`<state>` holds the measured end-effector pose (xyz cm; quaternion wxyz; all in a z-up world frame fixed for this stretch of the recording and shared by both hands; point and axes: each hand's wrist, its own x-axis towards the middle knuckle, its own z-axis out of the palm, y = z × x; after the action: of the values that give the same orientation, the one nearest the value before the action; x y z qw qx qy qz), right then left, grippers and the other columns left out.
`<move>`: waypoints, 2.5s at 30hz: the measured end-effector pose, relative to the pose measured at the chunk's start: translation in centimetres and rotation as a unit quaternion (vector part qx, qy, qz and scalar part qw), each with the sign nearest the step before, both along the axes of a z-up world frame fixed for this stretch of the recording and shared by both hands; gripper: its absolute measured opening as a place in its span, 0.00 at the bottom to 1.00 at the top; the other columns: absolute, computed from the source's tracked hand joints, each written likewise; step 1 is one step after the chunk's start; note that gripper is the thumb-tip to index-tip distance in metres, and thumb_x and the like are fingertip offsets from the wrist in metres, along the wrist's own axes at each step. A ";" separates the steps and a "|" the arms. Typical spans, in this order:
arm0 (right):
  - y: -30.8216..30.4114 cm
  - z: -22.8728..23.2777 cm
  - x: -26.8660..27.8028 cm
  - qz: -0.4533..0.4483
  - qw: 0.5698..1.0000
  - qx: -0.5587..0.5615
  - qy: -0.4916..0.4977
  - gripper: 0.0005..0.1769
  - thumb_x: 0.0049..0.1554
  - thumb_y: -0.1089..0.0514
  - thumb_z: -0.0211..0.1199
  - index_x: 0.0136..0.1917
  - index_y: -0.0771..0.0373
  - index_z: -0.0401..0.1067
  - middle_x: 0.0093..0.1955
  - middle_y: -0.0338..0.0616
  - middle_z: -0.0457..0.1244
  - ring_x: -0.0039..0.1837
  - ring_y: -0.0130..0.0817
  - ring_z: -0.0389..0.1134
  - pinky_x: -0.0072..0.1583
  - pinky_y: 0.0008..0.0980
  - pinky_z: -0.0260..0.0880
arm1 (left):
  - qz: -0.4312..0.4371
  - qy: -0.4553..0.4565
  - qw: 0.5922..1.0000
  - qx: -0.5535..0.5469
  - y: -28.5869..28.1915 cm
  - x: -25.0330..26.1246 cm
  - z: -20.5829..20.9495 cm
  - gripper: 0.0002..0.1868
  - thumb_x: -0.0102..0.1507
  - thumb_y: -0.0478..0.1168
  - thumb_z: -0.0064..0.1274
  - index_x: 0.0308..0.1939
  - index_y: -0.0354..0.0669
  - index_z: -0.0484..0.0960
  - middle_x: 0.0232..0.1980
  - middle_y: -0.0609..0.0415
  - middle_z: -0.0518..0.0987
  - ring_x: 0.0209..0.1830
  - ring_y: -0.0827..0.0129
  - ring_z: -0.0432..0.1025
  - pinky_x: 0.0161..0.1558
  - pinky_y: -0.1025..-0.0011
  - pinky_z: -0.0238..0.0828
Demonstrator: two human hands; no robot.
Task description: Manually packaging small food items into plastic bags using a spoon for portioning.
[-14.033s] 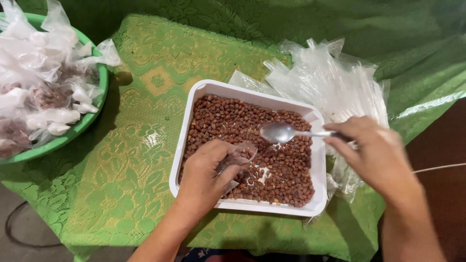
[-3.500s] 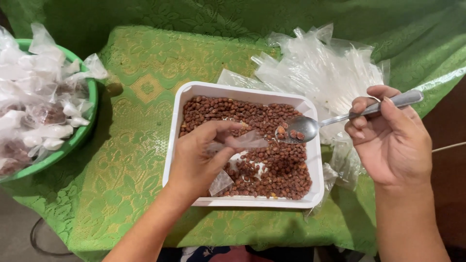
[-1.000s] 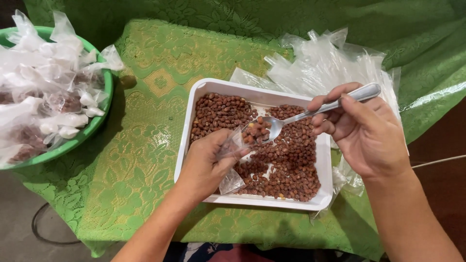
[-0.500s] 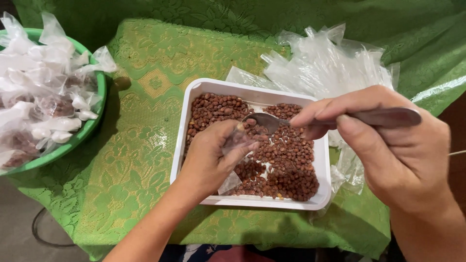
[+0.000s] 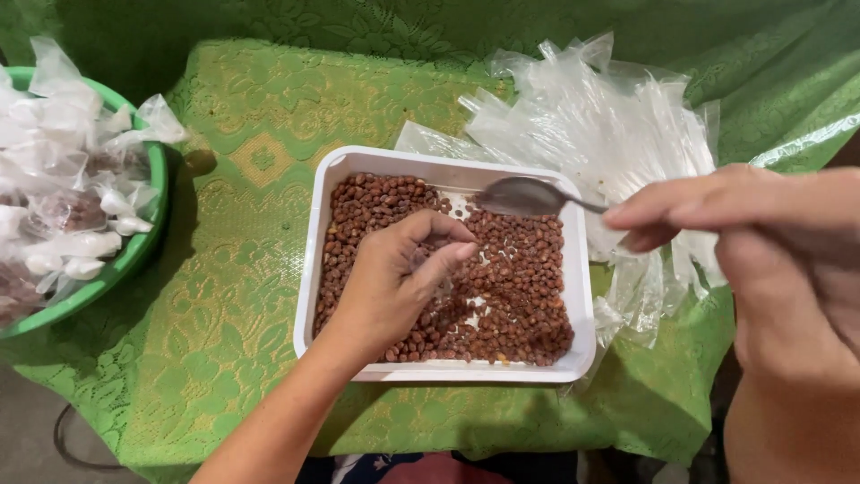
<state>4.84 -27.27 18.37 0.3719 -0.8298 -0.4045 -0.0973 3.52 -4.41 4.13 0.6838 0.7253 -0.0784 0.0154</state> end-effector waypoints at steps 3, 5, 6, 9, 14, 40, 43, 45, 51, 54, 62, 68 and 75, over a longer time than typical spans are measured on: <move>-2.0 -5.1 3.1 -0.039 0.992 0.070 0.093 0.10 0.68 0.75 0.40 0.56 0.81 0.63 0.51 0.67 0.67 0.50 0.49 0.75 0.52 0.32 0.81 | 0.015 -0.005 1.000 0.012 0.5 0.0 -0.2 0.04 0.66 0.40 0.56 0.42 0.45 0.84 0.32 0.61 0.81 0.26 0.79 0.68 0.28 0.79 0.65; -3.2 -8.8 5.4 -0.037 0.978 0.093 0.183 0.10 0.70 0.72 0.44 0.56 0.77 0.67 0.51 0.62 0.69 0.48 0.45 0.75 0.48 0.29 0.82 | 0.011 0.001 1.000 0.017 0.9 0.1 -0.2 0.04 0.66 0.40 0.56 0.42 0.46 0.83 0.33 0.61 0.81 0.27 0.78 0.71 0.30 0.79 0.68; -3.5 -10.3 6.1 -0.091 0.941 0.137 0.295 0.09 0.69 0.69 0.45 0.56 0.73 0.67 0.50 0.60 0.70 0.46 0.40 0.73 0.46 0.29 0.78 | 0.010 0.019 0.998 0.055 1.1 0.2 -0.1 0.07 0.65 0.43 0.56 0.44 0.49 0.83 0.39 0.60 0.84 0.36 0.75 0.75 0.40 0.75 0.73; -4.7 -12.6 7.0 -0.177 0.871 0.184 0.420 0.11 0.68 0.66 0.46 0.62 0.66 0.64 0.55 0.58 0.69 0.47 0.37 0.71 0.46 0.29 0.74 | 0.037 0.010 0.996 0.078 2.1 0.1 -0.3 0.10 0.64 0.45 0.55 0.47 0.50 0.83 0.46 0.59 0.86 0.45 0.73 0.80 0.49 0.74 0.79; -2.0 -12.1 3.9 -0.353 0.905 0.031 0.235 0.38 0.64 0.67 0.52 0.82 0.61 0.41 0.78 0.56 0.50 0.62 0.45 0.64 0.57 0.36 0.75 | 0.118 -0.060 0.985 0.113 3.6 -1.6 -0.4 0.09 0.65 0.42 0.55 0.48 0.45 0.81 0.47 0.56 0.84 0.48 0.70 0.78 0.49 0.71 0.75; 1.8 -2.9 6.2 0.053 0.948 0.221 0.223 0.08 0.63 0.57 0.66 0.48 0.61 0.68 0.48 0.46 0.66 0.39 0.26 0.67 0.37 0.21 0.68 | 0.182 -0.136 0.962 0.152 4.2 -4.1 -3.5 0.09 0.64 0.37 0.59 0.47 0.41 0.81 0.51 0.48 0.81 0.55 0.60 0.76 0.60 0.63 0.73; 3.4 -1.9 6.3 0.074 0.985 0.059 0.147 0.02 0.66 0.76 0.62 0.50 0.76 0.70 0.46 0.57 0.67 0.44 0.32 0.69 0.47 0.21 0.75 | 0.171 -0.107 0.966 0.160 4.1 -4.1 -3.3 0.10 0.64 0.39 0.59 0.48 0.42 0.82 0.52 0.49 0.81 0.56 0.60 0.76 0.61 0.62 0.73; 1.5 -1.6 6.0 0.042 0.984 0.108 0.136 0.06 0.70 0.63 0.60 0.52 0.69 0.68 0.50 0.53 0.65 0.47 0.33 0.69 0.48 0.23 0.76 | 0.171 -0.116 0.965 0.160 4.2 -3.9 -3.2 0.10 0.64 0.38 0.59 0.48 0.41 0.82 0.51 0.48 0.81 0.56 0.60 0.76 0.60 0.63 0.73; 2.0 -1.1 6.0 0.050 0.995 -0.021 -0.082 0.05 0.69 0.72 0.60 0.54 0.82 0.73 0.54 0.66 0.68 0.55 0.48 0.70 0.60 0.37 0.76 | 0.180 -0.131 0.961 0.166 4.2 -3.9 -3.4 0.09 0.64 0.36 0.59 0.47 0.40 0.81 0.49 0.48 0.81 0.52 0.61 0.77 0.56 0.66 0.73; -2.7 -2.8 7.4 -0.002 0.996 -0.003 -0.092 0.37 0.72 0.45 0.41 0.66 0.86 0.69 0.60 0.70 0.65 0.63 0.58 0.69 0.71 0.50 0.72 | 0.181 -0.122 0.962 0.161 4.2 -4.1 -3.5 0.09 0.64 0.36 0.58 0.47 0.40 0.81 0.49 0.48 0.81 0.52 0.61 0.77 0.57 0.66 0.74; 6.6 -7.1 7.8 0.101 0.994 0.025 -0.036 0.09 0.62 0.81 0.59 0.46 0.73 0.72 0.53 0.60 0.68 0.51 0.42 0.70 0.45 0.24 0.73 | 0.183 -0.126 0.961 0.165 4.2 -4.1 -3.5 0.09 0.64 0.36 0.59 0.47 0.40 0.82 0.50 0.47 0.81 0.53 0.61 0.77 0.59 0.65 0.73; 5.6 -4.1 5.4 0.050 0.978 0.202 0.027 0.04 0.75 0.70 0.55 0.55 0.71 0.64 0.54 0.62 0.65 0.54 0.45 0.73 0.51 0.32 0.81 | 0.186 -0.128 0.960 0.168 4.1 -4.0 -3.6 0.08 0.65 0.36 0.57 0.47 0.39 0.81 0.50 0.47 0.81 0.53 0.61 0.77 0.58 0.65 0.72; 4.5 -5.4 7.2 0.078 0.996 -0.018 0.027 0.07 0.63 0.78 0.57 0.50 0.72 0.71 0.51 0.55 0.68 0.51 0.39 0.70 0.52 0.27 0.74 | 0.180 -0.117 0.959 0.186 4.1 -4.2 -3.5 0.09 0.65 0.37 0.57 0.48 0.40 0.81 0.50 0.48 0.81 0.53 0.61 0.77 0.57 0.64 0.74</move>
<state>12.08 -22.81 12.96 0.3738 -0.8047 -0.4597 -0.0379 -0.65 -0.28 0.60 0.5092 0.8346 -0.0272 0.2083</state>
